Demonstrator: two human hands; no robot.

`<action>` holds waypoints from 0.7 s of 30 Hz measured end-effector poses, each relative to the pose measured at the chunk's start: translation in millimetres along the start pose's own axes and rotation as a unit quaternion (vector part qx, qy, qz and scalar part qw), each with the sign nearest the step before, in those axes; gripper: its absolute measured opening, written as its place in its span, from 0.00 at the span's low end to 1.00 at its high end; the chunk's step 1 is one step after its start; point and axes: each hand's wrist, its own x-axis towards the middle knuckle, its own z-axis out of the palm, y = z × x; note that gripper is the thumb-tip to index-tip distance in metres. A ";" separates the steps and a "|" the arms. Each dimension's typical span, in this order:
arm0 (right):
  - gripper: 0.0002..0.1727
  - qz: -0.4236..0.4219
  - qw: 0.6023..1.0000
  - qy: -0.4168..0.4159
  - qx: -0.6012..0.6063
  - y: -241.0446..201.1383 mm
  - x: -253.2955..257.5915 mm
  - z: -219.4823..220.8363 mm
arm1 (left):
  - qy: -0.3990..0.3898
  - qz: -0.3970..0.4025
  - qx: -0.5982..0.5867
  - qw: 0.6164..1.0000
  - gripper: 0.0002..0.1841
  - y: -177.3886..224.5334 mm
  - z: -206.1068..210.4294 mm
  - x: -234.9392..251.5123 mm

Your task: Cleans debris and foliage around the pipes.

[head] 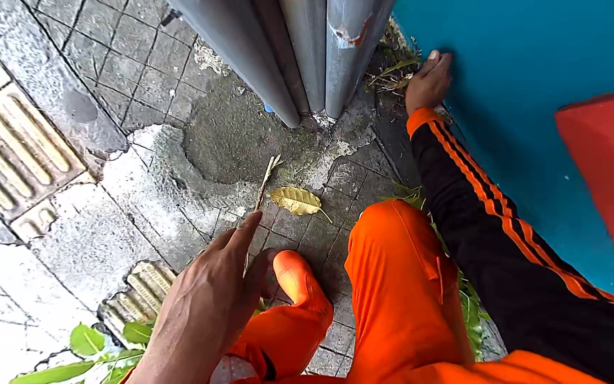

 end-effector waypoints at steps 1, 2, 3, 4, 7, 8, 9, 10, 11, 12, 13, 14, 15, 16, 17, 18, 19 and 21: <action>0.25 -0.015 1.000 -0.004 0.004 8.9 -2.7 -5.6 | -0.008 -0.006 0.004 1.000 0.30 1.1 0.1 0.3; 0.27 -0.037 0.999 -0.019 0.020 17.4 -6.5 -14.5 | -0.014 -0.010 0.007 1.000 0.29 2.7 -1.3 0.5; 0.28 -0.059 0.997 -0.045 0.036 28.6 -15.4 -26.2 | -0.017 -0.009 0.009 1.000 0.29 4.7 -3.0 0.1; 0.30 -0.074 0.993 -0.077 0.046 42.2 -27.2 -40.1 | -0.013 -0.002 0.008 1.000 0.29 6.7 -4.5 0.1; 0.32 -0.066 0.982 -0.171 0.047 97.8 -76.3 -78.7 | 0.011 0.033 -0.007 0.999 0.30 10.2 -5.5 -1.5; 0.32 -0.049 0.981 -0.184 0.046 119.0 -94.1 -84.7 | 0.014 0.039 -0.008 0.999 0.30 9.4 -5.2 -2.1; 0.31 -0.030 0.980 -0.194 0.041 138.4 -111.0 -89.8 | 0.009 0.039 -0.010 0.999 0.30 8.6 -5.0 -3.7; 0.30 -0.019 0.978 -0.203 0.035 151.7 -123.3 -95.7 | 0.004 0.037 -0.009 0.999 0.31 7.4 -4.6 -5.9; 0.29 -0.013 0.978 -0.207 0.024 152.5 -124.7 -99.2 | 0.001 0.031 -0.006 0.999 0.31 5.5 -4.5 -7.9; 0.28 -0.009 0.978 -0.210 0.013 141.0 -116.1 -100.3 | 0.000 0.027 -0.002 1.000 0.31 3.0 -4.0 -9.5; 0.27 -0.004 0.977 -0.214 -0.001 121.5 -102.1 -100.7 | -0.005 0.023 -0.001 1.000 0.31 0.2 -3.3 -11.6; 0.26 0.001 0.977 -0.213 -0.013 101.3 -87.0 -98.1 | -0.010 0.017 -0.001 1.000 0.31 -2.4 -2.7 -13.5; 0.26 0.007 0.977 -0.212 -0.022 83.1 -72.4 -90.3 | -0.015 0.009 -0.003 1.000 0.31 -4.6 -3.0 -14.6; 0.26 0.015 0.977 -0.210 -0.027 69.7 -61.2 -78.5 | -0.021 0.000 -0.004 1.000 0.31 -7.0 -4.1 -16.0; 0.25 0.022 0.977 -0.212 -0.027 61.2 -54.4 -66.1 | -0.029 -0.010 -0.009 0.999 0.31 -9.0 -6.2 -17.0; 0.25 0.029 0.976 -0.216 -0.022 54.6 -49.0 -53.4 | -0.034 -0.020 -0.011 0.999 0.31 -10.9 -8.7 -17.3; 0.24 0.037 0.975 -0.220 -0.014 49.0 -44.5 -40.3 | -0.038 -0.027 -0.010 0.999 0.31 -11.8 -11.2 -17.3; 0.22 0.059 0.974 -0.219 -0.001 45.9 -40.9 -13.1 | -0.051 -0.032 -0.009 0.998 0.31 -11.5 -14.8 -18.7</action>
